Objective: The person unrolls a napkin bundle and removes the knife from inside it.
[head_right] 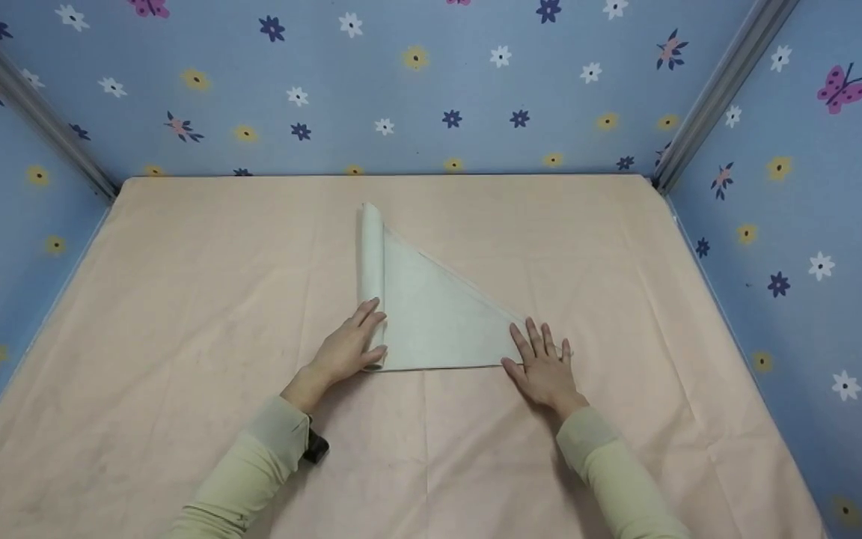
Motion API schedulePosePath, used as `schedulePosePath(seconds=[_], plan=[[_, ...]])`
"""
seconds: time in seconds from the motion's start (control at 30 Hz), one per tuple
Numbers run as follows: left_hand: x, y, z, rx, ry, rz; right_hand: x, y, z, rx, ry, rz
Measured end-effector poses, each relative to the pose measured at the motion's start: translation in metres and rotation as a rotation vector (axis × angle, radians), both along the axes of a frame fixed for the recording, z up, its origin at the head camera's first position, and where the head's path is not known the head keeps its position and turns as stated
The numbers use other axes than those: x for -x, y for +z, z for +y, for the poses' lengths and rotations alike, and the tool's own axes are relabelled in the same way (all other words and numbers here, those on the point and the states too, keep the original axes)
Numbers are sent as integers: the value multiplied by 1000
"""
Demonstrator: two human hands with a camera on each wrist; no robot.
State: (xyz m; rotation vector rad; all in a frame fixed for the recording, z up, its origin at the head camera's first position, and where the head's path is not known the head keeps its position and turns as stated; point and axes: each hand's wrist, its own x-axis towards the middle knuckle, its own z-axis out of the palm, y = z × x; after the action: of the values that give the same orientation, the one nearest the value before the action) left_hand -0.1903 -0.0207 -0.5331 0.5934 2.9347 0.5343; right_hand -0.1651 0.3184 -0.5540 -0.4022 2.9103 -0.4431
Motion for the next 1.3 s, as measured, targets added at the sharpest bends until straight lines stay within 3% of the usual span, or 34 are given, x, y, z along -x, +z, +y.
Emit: schedulePosePath(seconds=[1.3], plan=[[-4,7,-30,-60,9,-50,-1,3,-2,-11,-1,-10]])
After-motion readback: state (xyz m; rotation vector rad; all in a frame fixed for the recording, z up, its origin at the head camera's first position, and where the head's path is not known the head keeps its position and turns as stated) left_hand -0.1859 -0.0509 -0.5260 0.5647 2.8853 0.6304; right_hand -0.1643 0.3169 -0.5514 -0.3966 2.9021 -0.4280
